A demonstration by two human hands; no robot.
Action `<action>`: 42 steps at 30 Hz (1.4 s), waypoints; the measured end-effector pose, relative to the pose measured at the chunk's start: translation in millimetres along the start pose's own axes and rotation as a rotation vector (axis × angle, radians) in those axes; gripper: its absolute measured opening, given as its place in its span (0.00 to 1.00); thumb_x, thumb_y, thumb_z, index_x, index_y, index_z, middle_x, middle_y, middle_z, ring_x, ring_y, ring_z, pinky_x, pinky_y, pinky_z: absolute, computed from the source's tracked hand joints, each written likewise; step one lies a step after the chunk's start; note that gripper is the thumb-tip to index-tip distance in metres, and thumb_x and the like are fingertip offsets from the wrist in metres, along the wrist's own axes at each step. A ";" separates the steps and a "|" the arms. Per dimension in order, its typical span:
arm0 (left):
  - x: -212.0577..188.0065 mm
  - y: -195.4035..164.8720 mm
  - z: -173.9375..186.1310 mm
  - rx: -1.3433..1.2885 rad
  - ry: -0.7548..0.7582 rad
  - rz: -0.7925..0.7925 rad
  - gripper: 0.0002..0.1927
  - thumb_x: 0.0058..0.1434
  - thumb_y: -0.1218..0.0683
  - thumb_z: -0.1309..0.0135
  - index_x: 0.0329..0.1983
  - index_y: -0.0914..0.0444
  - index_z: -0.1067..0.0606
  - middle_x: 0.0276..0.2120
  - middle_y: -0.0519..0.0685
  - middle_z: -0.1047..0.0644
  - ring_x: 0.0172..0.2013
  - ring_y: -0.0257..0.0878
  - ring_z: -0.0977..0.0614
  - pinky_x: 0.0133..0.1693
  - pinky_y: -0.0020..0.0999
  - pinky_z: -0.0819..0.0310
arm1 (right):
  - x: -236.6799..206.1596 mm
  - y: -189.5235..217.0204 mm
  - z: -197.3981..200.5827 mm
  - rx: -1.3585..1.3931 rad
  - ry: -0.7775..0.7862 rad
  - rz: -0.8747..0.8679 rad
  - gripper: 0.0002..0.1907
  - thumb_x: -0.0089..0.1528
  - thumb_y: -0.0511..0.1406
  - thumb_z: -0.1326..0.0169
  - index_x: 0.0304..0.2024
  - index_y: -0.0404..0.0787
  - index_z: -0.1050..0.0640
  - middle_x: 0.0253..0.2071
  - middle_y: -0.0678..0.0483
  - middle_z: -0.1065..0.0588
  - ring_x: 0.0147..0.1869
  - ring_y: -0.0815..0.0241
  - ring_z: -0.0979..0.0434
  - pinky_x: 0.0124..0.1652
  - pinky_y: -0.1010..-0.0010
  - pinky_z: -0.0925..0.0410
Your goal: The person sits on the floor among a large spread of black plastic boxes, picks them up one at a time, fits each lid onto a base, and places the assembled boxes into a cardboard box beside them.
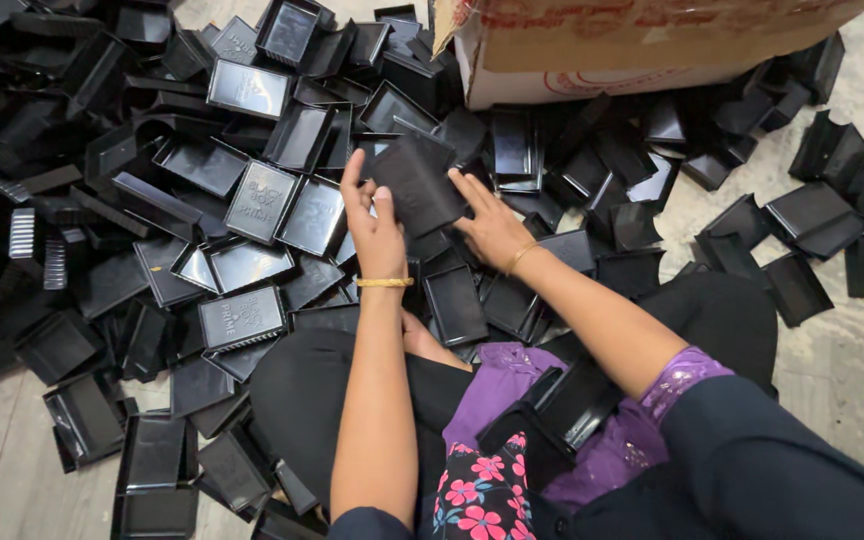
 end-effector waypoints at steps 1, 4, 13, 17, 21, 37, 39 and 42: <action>0.3 7.7 2.1 -0.197 0.000 0.097 0.26 0.72 0.60 0.54 0.73 0.59 0.39 0.56 0.58 0.26 0.52 0.50 0.20 0.54 0.44 0.23 | -1.0 -0.1 0.0 0.014 -0.009 0.003 0.14 0.46 0.30 0.38 0.35 0.39 0.24 0.71 0.35 0.40 0.72 0.36 0.37 0.60 0.52 0.36; -3.9 31.4 12.1 -0.525 -0.132 0.425 0.24 0.69 0.48 0.56 0.68 0.55 0.38 0.52 0.55 0.25 0.50 0.52 0.18 0.48 0.47 0.20 | 1.0 -11.6 10.9 0.046 -0.128 -0.058 0.11 0.53 0.30 0.38 0.36 0.40 0.26 0.66 0.40 0.30 0.68 0.42 0.29 0.62 0.55 0.33; -18.8 51.4 -22.6 -0.489 0.126 0.658 0.32 0.70 0.33 0.58 0.69 0.55 0.33 0.52 0.50 0.24 0.49 0.40 0.22 0.46 0.42 0.22 | 16.9 -29.5 63.2 0.491 -0.488 -0.686 0.22 0.57 0.35 0.36 0.52 0.41 0.27 0.39 0.48 0.24 0.41 0.53 0.19 0.43 0.65 0.25; -17.4 50.8 -12.5 -0.482 0.089 0.593 0.30 0.72 0.37 0.57 0.65 0.62 0.30 0.53 0.50 0.23 0.52 0.41 0.20 0.55 0.37 0.25 | 19.3 42.4 64.1 0.497 -0.339 -0.230 0.41 0.49 0.37 0.29 0.63 0.40 0.30 0.54 0.40 0.31 0.58 0.40 0.27 0.56 0.55 0.31; -14.6 53.0 -11.5 -0.499 0.116 0.564 0.28 0.74 0.40 0.58 0.62 0.66 0.27 0.51 0.52 0.22 0.50 0.41 0.20 0.54 0.37 0.26 | 5.6 35.5 64.8 0.424 -0.137 -0.379 0.44 0.50 0.36 0.30 0.69 0.48 0.30 0.64 0.37 0.38 0.65 0.36 0.33 0.61 0.53 0.34; -20.8 41.6 -31.3 -0.184 0.236 0.488 0.39 0.71 0.30 0.68 0.63 0.65 0.27 0.51 0.51 0.22 0.50 0.40 0.20 0.54 0.34 0.26 | -23.8 10.4 23.5 1.188 -0.150 -0.845 0.38 0.54 0.39 0.31 0.63 0.36 0.31 0.48 0.49 0.19 0.49 0.62 0.18 0.46 0.70 0.24; -21.6 42.5 -31.5 -0.179 0.226 0.487 0.38 0.71 0.31 0.68 0.63 0.63 0.27 0.52 0.50 0.23 0.50 0.40 0.21 0.55 0.34 0.26 | -24.3 17.4 20.6 1.050 -0.118 -0.820 0.38 0.53 0.40 0.30 0.62 0.37 0.30 0.48 0.48 0.19 0.50 0.60 0.17 0.49 0.68 0.24; -22.3 40.7 -33.6 -0.209 0.237 0.454 0.35 0.72 0.32 0.67 0.61 0.63 0.27 0.55 0.49 0.24 0.53 0.39 0.22 0.57 0.34 0.27 | -24.5 25.1 20.9 0.915 -0.061 -0.797 0.36 0.54 0.41 0.30 0.61 0.37 0.29 0.49 0.50 0.19 0.52 0.60 0.17 0.52 0.67 0.25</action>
Point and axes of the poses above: each hand's wrist, its own x-axis towards the middle knuckle, its own z-axis out of the back of the hand, y = z × x, the point moved 7 cm from there along x, towards the middle knuckle
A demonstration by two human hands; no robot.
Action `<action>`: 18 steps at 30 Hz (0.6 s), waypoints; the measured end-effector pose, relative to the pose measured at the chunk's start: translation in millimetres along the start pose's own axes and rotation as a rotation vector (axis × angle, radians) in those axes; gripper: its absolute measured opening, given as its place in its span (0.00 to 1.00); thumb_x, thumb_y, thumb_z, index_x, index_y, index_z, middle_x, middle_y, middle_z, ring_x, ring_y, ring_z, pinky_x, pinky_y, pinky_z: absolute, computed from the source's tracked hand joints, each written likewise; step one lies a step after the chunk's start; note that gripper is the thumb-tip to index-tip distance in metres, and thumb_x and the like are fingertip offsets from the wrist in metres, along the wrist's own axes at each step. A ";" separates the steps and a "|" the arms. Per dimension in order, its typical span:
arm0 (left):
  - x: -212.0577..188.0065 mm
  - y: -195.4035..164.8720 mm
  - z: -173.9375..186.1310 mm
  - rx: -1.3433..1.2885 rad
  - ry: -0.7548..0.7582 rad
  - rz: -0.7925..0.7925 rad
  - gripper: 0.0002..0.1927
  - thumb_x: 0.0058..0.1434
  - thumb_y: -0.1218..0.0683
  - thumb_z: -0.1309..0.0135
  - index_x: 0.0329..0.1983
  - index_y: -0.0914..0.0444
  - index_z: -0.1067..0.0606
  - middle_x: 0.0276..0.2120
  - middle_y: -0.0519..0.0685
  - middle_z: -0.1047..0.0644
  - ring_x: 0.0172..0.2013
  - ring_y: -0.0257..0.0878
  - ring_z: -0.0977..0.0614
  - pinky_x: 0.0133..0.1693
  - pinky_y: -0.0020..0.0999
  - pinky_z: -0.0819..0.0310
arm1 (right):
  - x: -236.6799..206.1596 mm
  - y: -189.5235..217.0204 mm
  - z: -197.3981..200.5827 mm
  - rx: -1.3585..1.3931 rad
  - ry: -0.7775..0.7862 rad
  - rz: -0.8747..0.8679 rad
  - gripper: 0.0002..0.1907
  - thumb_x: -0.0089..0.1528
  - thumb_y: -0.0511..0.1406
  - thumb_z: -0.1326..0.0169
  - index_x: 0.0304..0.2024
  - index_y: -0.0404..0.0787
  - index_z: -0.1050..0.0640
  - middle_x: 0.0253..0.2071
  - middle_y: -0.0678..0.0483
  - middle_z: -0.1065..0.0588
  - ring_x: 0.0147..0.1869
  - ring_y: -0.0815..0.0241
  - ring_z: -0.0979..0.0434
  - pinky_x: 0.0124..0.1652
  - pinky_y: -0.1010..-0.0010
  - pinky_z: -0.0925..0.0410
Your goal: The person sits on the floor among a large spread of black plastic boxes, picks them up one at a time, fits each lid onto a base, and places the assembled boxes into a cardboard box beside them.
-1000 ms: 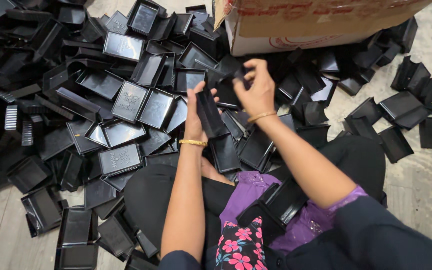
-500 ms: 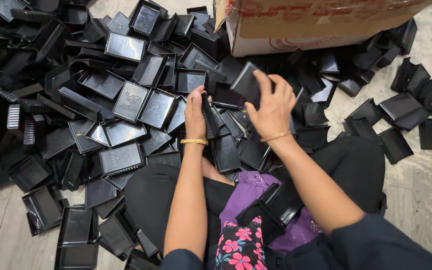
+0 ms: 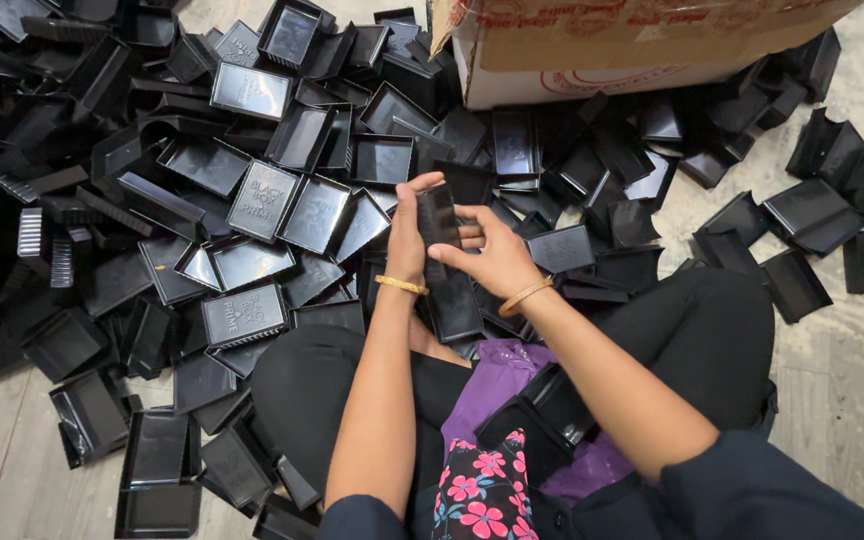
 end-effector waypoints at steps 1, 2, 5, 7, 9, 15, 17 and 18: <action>-0.5 -0.8 -0.4 0.005 0.008 -0.006 0.34 0.73 0.33 0.67 0.61 0.63 0.28 0.56 0.48 0.24 0.53 0.38 0.22 0.57 0.34 0.27 | -0.6 1.9 -0.3 0.035 0.020 0.009 0.37 0.54 0.42 0.30 0.61 0.37 0.30 0.49 0.51 0.20 0.52 0.60 0.17 0.51 0.68 0.25; -1.0 -2.5 -0.8 0.011 0.018 -0.014 0.34 0.73 0.33 0.67 0.61 0.63 0.28 0.57 0.47 0.25 0.53 0.37 0.21 0.57 0.34 0.27 | -0.9 4.1 1.1 0.069 0.038 0.021 0.37 0.55 0.43 0.31 0.61 0.37 0.31 0.50 0.51 0.20 0.52 0.61 0.18 0.51 0.68 0.25; -2.6 -7.9 2.5 0.059 0.019 0.016 0.30 0.76 0.37 0.66 0.54 0.65 0.24 0.45 0.47 0.21 0.35 0.38 0.24 0.40 0.36 0.28 | -7.8 -11.9 -5.4 0.389 0.265 -0.339 0.32 0.56 0.45 0.36 0.61 0.43 0.26 0.49 0.55 0.22 0.51 0.67 0.21 0.48 0.71 0.26; -5.4 -29.6 8.1 0.466 -0.049 -0.186 0.29 0.77 0.40 0.66 0.40 0.65 0.22 0.35 0.50 0.20 0.33 0.43 0.19 0.40 0.38 0.25 | -14.8 -9.2 -5.0 0.475 0.373 -0.390 0.28 0.58 0.48 0.38 0.56 0.41 0.23 0.48 0.56 0.21 0.50 0.68 0.20 0.47 0.73 0.26; -9.5 -47.3 11.0 0.765 -0.174 -0.345 0.29 0.77 0.44 0.66 0.32 0.66 0.22 0.28 0.54 0.20 0.31 0.49 0.18 0.38 0.42 0.26 | -19.6 -2.3 -3.2 0.324 0.403 -0.303 0.25 0.59 0.47 0.37 0.52 0.38 0.21 0.42 0.53 0.22 0.44 0.67 0.23 0.44 0.72 0.28; -24.5 -71.9 17.3 0.913 -0.467 -0.510 0.23 0.73 0.50 0.62 0.29 0.68 0.25 0.26 0.61 0.23 0.31 0.61 0.21 0.34 0.50 0.30 | -39.9 31.7 0.3 -0.267 0.008 0.115 0.25 0.55 0.43 0.33 0.49 0.37 0.24 0.32 0.48 0.19 0.35 0.57 0.16 0.37 0.67 0.26; -25.9 -75.6 15.2 0.921 -0.481 -0.517 0.23 0.73 0.50 0.61 0.29 0.68 0.25 0.26 0.61 0.23 0.30 0.61 0.21 0.34 0.49 0.30 | -40.4 36.5 0.2 -0.309 -0.001 0.071 0.24 0.54 0.44 0.34 0.48 0.38 0.22 0.28 0.45 0.20 0.30 0.53 0.17 0.33 0.63 0.27; -24.2 -75.6 15.3 0.923 -0.477 -0.478 0.24 0.74 0.49 0.62 0.29 0.67 0.24 0.26 0.61 0.23 0.31 0.60 0.20 0.35 0.49 0.30 | -37.0 43.5 1.2 -0.365 0.037 0.092 0.24 0.54 0.45 0.34 0.46 0.38 0.22 0.27 0.44 0.20 0.30 0.52 0.17 0.33 0.63 0.27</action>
Point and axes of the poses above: each hand's wrist, its own x-axis towards the middle knuckle, its own z-axis out of the back of the hand, y = z × x, the point moved 7 cm from there along x, towards the middle knuckle
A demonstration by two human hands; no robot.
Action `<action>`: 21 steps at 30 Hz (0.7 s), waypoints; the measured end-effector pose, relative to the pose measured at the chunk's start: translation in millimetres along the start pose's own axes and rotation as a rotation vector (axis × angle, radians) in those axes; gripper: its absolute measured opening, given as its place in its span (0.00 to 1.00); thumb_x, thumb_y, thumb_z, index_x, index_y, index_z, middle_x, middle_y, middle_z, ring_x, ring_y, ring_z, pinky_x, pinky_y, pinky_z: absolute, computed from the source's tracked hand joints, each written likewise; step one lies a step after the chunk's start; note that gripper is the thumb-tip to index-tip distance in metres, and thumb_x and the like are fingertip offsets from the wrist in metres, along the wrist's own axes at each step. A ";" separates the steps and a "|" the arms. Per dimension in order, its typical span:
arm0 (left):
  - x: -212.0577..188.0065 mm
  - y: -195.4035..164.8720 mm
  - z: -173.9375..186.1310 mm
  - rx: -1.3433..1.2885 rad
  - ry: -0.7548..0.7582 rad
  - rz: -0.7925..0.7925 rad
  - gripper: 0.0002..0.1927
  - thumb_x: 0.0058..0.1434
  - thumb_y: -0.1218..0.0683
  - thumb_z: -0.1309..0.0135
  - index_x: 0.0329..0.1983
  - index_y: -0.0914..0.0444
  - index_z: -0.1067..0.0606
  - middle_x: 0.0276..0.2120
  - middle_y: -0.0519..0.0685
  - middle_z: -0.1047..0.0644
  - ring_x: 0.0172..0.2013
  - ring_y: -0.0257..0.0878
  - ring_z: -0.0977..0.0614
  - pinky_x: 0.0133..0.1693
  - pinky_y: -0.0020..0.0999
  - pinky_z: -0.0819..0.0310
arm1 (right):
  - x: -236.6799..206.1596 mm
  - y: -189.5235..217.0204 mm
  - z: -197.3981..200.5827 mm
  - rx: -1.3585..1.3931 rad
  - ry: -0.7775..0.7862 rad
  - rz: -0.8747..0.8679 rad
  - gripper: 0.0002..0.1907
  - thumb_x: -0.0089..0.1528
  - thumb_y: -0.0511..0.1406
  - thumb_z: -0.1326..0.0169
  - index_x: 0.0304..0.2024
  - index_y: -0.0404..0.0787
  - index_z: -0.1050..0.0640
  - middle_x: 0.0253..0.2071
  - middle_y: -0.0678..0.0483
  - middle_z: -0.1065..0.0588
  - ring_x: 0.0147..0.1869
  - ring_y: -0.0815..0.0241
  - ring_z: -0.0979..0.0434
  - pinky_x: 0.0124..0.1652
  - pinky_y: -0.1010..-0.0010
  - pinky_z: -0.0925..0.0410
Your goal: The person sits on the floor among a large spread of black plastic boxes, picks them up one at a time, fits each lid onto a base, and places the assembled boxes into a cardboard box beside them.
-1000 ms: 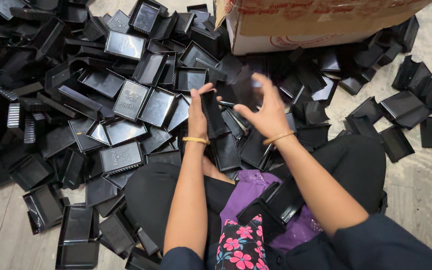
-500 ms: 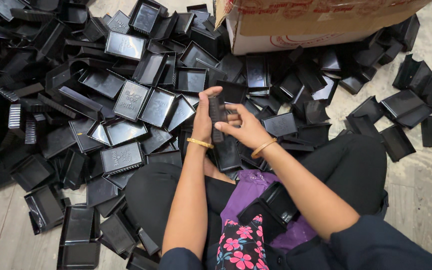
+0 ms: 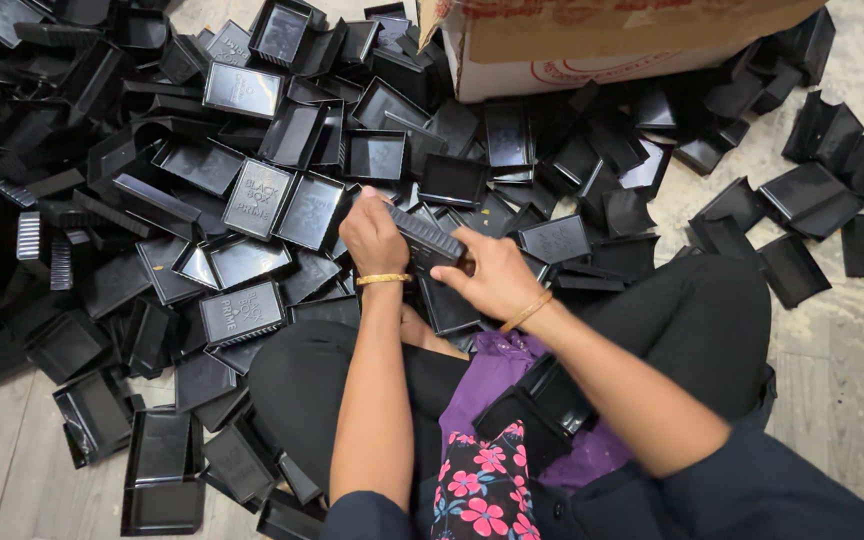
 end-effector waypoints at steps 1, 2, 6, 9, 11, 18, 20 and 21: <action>1.2 1.1 0.5 0.007 0.021 0.032 0.24 0.74 0.48 0.62 0.29 0.67 0.24 0.27 0.61 0.22 0.32 0.60 0.20 0.35 0.50 0.30 | 6.3 5.5 8.6 -0.055 0.036 0.026 0.23 0.54 0.45 0.34 0.44 0.37 0.22 0.27 0.44 0.21 0.31 0.51 0.18 0.33 0.63 0.27; 2.8 2.9 1.5 0.013 0.043 0.061 0.25 0.74 0.48 0.63 0.29 0.66 0.24 0.27 0.61 0.22 0.32 0.59 0.20 0.36 0.50 0.30 | 14.6 12.1 18.9 -0.108 0.071 0.052 0.23 0.54 0.46 0.34 0.42 0.37 0.22 0.27 0.44 0.21 0.31 0.51 0.18 0.33 0.62 0.28; 1.2 11.5 9.8 0.202 0.253 -0.024 0.23 0.73 0.44 0.58 0.42 0.65 0.20 0.41 0.66 0.23 0.42 0.62 0.22 0.44 0.53 0.28 | 61.5 49.4 124.0 0.245 -0.143 0.339 0.23 0.63 0.48 0.36 0.40 0.33 0.23 0.36 0.52 0.19 0.41 0.60 0.18 0.41 0.64 0.24; -30.3 60.2 -1.2 0.640 0.774 0.228 0.23 0.66 0.39 0.50 0.45 0.61 0.18 0.47 0.67 0.24 0.47 0.63 0.22 0.50 0.53 0.28 | 78.9 28.4 195.3 1.151 -0.209 0.191 0.21 0.63 0.44 0.41 0.50 0.36 0.24 0.43 0.51 0.16 0.49 0.59 0.13 0.51 0.69 0.21; -48.6 84.9 -7.4 0.759 0.941 0.387 0.25 0.61 0.37 0.43 0.47 0.61 0.19 0.50 0.65 0.22 0.49 0.61 0.22 0.52 0.52 0.28 | 79.7 13.5 191.8 1.146 -0.234 0.155 0.17 0.62 0.41 0.41 0.48 0.36 0.22 0.42 0.48 0.16 0.47 0.57 0.13 0.51 0.66 0.20; -11.5 74.5 -15.1 0.081 0.460 0.325 0.20 0.56 0.53 0.34 0.50 0.61 0.25 0.41 0.55 0.18 0.36 0.45 0.14 0.39 0.36 0.21 | 68.3 -56.0 -1.8 -0.235 0.012 0.146 0.10 0.60 0.40 0.44 0.37 0.44 0.17 0.39 0.45 0.19 0.43 0.41 0.18 0.47 0.55 0.27; -3.4 63.8 -9.2 -0.196 0.360 0.313 0.28 0.58 0.60 0.38 0.60 0.58 0.34 0.44 0.53 0.21 0.36 0.42 0.15 0.38 0.33 0.21 | 65.3 -88.5 -32.7 -0.321 0.034 -0.053 0.10 0.59 0.40 0.43 0.39 0.46 0.16 0.39 0.42 0.20 0.45 0.37 0.20 0.48 0.50 0.28; -1.8 57.9 -9.0 -0.361 0.354 0.316 0.32 0.60 0.63 0.42 0.65 0.55 0.38 0.46 0.52 0.23 0.38 0.40 0.15 0.39 0.31 0.21 | 65.2 -97.2 -37.1 -0.333 0.007 -0.087 0.10 0.59 0.40 0.43 0.40 0.45 0.16 0.40 0.42 0.20 0.45 0.38 0.20 0.48 0.50 0.28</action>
Point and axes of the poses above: each hand's wrist, its own x-axis towards the middle knuckle, its own z-axis out of the back of the hand, y = z × x, the point moved 7 cm from there along x, towards the middle knuckle
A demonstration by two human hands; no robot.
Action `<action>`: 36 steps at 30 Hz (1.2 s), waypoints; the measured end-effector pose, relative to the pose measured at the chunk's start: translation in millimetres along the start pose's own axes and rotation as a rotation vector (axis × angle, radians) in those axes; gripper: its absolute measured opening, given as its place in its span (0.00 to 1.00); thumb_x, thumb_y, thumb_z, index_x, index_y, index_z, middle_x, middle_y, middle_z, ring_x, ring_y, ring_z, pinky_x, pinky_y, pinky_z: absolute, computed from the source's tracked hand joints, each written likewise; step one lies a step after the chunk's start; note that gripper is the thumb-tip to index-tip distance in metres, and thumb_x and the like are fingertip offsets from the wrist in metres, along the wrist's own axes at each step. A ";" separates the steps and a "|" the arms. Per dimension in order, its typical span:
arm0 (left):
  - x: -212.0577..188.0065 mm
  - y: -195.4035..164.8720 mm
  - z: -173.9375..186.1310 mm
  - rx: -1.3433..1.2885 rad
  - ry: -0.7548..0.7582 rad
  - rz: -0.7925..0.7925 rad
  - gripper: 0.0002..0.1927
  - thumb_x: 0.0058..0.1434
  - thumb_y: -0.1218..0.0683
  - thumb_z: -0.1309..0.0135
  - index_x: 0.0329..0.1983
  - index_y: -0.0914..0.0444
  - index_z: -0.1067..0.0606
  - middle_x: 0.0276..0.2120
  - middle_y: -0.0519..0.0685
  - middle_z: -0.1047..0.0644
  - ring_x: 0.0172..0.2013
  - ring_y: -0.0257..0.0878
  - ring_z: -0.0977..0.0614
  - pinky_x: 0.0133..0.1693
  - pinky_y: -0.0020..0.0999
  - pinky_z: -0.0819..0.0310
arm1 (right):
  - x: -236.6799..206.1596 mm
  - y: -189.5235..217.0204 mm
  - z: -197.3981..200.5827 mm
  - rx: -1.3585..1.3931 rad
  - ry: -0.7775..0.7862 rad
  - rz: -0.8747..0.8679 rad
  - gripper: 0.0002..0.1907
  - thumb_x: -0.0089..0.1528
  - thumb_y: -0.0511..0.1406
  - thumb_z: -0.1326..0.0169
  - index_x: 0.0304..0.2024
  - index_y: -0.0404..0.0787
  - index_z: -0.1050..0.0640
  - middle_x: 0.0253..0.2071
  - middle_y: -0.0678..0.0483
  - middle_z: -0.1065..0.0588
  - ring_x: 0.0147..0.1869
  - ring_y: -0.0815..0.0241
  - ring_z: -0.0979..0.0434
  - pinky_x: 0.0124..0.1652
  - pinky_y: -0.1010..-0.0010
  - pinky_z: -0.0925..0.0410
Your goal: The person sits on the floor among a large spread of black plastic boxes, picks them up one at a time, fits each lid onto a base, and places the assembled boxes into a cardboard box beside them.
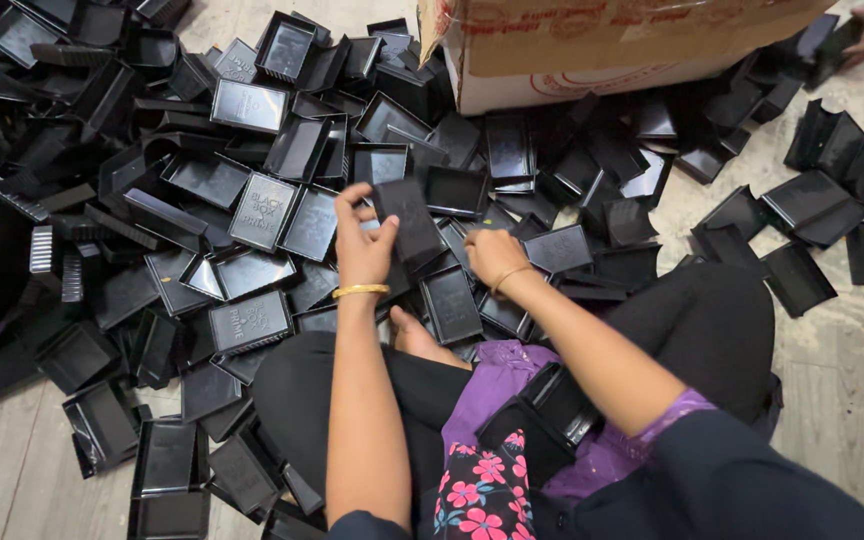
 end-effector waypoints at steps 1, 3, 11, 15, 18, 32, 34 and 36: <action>-0.2 -6.0 -1.3 -0.161 0.020 -0.023 0.36 0.62 0.65 0.45 0.71 0.52 0.42 0.49 0.51 0.24 0.39 0.39 0.16 0.40 0.30 0.21 | 0.4 -4.6 -4.4 -0.011 -0.020 -0.037 0.10 0.60 0.40 0.43 0.40 0.44 0.17 0.40 0.41 0.20 0.46 0.38 0.20 0.48 0.50 0.28; 0.3 -13.0 -3.6 -0.314 0.019 -0.013 0.36 0.66 0.67 0.49 0.74 0.51 0.42 0.54 0.52 0.26 0.43 0.39 0.20 0.41 0.32 0.25 | 2.3 -7.1 -6.1 -0.088 -0.043 -0.074 0.13 0.58 0.40 0.42 0.42 0.41 0.19 0.43 0.41 0.21 0.46 0.38 0.20 0.47 0.50 0.27; 3.3 -16.8 -13.3 -0.836 0.043 0.246 0.31 0.69 0.38 0.59 0.72 0.51 0.44 0.61 0.49 0.32 0.54 0.50 0.22 0.50 0.54 0.21 | -11.9 10.2 -17.1 -0.377 -0.136 -0.025 0.08 0.62 0.31 0.46 0.43 0.36 0.22 0.45 0.41 0.25 0.43 0.39 0.18 0.43 0.51 0.26; 2.1 -6.3 -19.1 -0.836 0.025 0.356 0.37 0.64 0.28 0.62 0.69 0.52 0.40 0.60 0.52 0.30 0.53 0.53 0.20 0.48 0.57 0.21 | -14.9 -6.0 14.6 -0.203 -0.362 0.029 0.10 0.48 0.35 0.36 0.31 0.38 0.19 0.40 0.41 0.26 0.44 0.40 0.22 0.45 0.55 0.26; 2.9 7.4 -30.0 -0.894 0.025 0.424 0.37 0.65 0.27 0.62 0.65 0.57 0.35 0.55 0.54 0.29 0.52 0.52 0.19 0.48 0.55 0.21 | -2.6 -34.6 48.0 0.193 -0.278 -0.004 0.15 0.46 0.38 0.28 0.30 0.37 0.19 0.37 0.43 0.26 0.40 0.48 0.23 0.43 0.58 0.27; -2.2 7.6 -64.9 -0.837 0.278 0.206 0.31 0.73 0.35 0.61 0.68 0.59 0.34 0.50 0.53 0.23 0.48 0.43 0.19 0.50 0.39 0.22 | -55.0 78.6 62.9 0.720 -0.200 0.026 0.38 0.51 0.43 0.28 0.57 0.38 0.33 0.48 0.45 0.21 0.49 0.60 0.16 0.46 0.69 0.23; -7.0 8.6 -67.8 -0.797 0.287 0.239 0.30 0.72 0.35 0.62 0.69 0.56 0.35 0.50 0.51 0.24 0.47 0.42 0.20 0.50 0.38 0.22 | -58.4 79.4 62.4 0.680 -0.209 0.032 0.37 0.52 0.44 0.28 0.56 0.38 0.32 0.49 0.45 0.21 0.49 0.59 0.16 0.46 0.68 0.22; -8.3 6.3 -70.0 -0.781 0.315 0.201 0.29 0.73 0.35 0.63 0.70 0.55 0.35 0.49 0.51 0.25 0.46 0.41 0.21 0.48 0.36 0.22 | -57.9 73.7 57.8 0.654 -0.201 0.028 0.37 0.52 0.44 0.28 0.56 0.39 0.31 0.49 0.46 0.21 0.49 0.59 0.16 0.47 0.68 0.23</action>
Point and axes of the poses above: each hand's wrist, its own x-axis towards the middle knuckle, its own z-axis out of the back of the hand, y = z × x, the point moved 7 cm from there along x, towards the middle knuckle
